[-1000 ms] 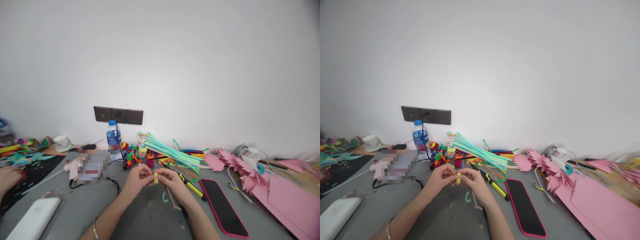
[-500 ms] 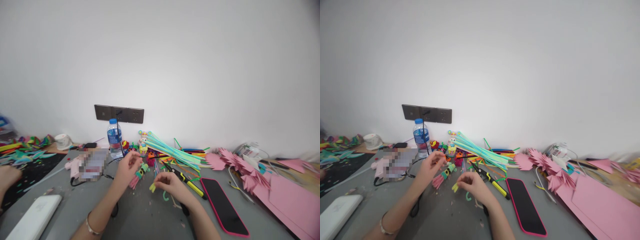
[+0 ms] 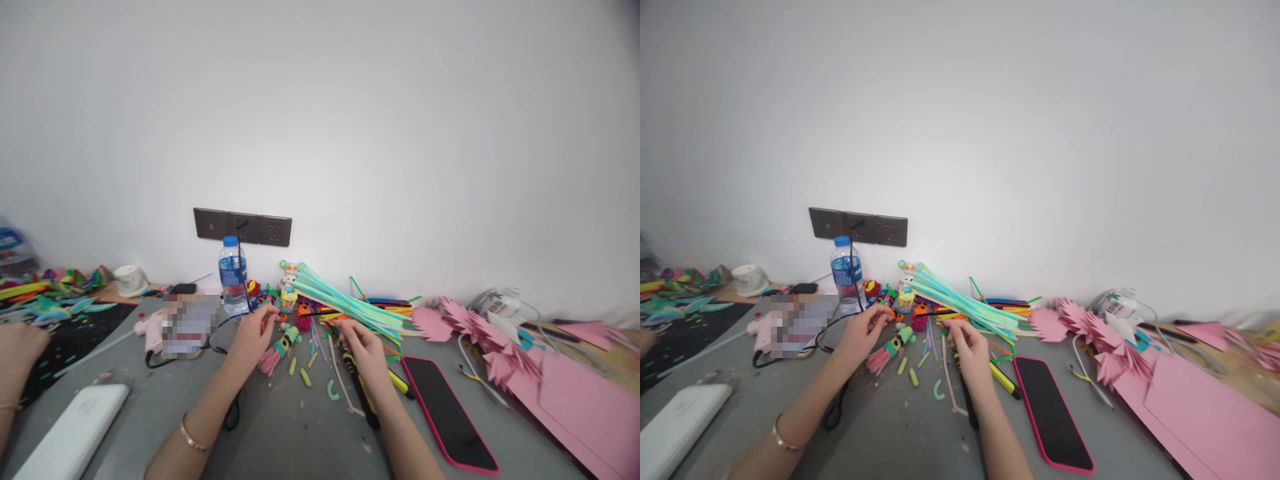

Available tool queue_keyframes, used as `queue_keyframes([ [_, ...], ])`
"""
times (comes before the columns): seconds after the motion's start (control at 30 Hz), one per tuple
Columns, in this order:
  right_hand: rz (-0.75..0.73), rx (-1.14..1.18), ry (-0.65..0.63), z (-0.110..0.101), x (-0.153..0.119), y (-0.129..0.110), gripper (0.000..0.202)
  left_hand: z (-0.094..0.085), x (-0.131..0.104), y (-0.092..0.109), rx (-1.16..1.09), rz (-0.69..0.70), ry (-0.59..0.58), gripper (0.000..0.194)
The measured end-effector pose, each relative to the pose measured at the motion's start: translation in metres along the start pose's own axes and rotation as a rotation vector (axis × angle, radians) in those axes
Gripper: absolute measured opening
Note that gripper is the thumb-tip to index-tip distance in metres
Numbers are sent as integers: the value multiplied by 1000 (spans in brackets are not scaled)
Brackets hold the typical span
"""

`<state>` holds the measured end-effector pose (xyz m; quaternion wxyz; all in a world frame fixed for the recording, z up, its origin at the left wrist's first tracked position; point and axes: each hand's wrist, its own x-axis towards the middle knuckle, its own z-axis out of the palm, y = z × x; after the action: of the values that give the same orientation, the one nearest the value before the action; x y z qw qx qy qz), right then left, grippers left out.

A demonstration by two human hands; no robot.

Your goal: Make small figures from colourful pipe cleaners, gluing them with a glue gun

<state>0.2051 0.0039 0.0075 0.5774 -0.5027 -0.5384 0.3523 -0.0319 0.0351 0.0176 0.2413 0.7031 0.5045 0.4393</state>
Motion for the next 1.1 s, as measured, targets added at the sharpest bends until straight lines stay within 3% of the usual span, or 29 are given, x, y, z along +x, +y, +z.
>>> queue_keyframes([
  [0.13, -50, 34, 184, -10, 4, 6, 36, 1, 0, -2, 20, 25, -26, 19],
  [0.23, -86, -25, 211, -15, 5, 10, 35, 3, -1, -1, 55, 50, -50, 17],
  [0.4, -113, -217, 120, -13, 6, 16, 31, 5, -3, 2, 94, 76, -61, 18],
  [0.63, -300, -528, 76, -11, 6, 36, 31, 7, -6, 9, 94, 102, -96, 18],
  [0.87, -289, -909, 4, -7, 14, 36, 32, 26, -28, 33, 123, 288, -235, 19],
  [1.1, -364, -954, -98, 5, 16, 27, 35, 37, -41, 47, 124, 415, -327, 22],
])
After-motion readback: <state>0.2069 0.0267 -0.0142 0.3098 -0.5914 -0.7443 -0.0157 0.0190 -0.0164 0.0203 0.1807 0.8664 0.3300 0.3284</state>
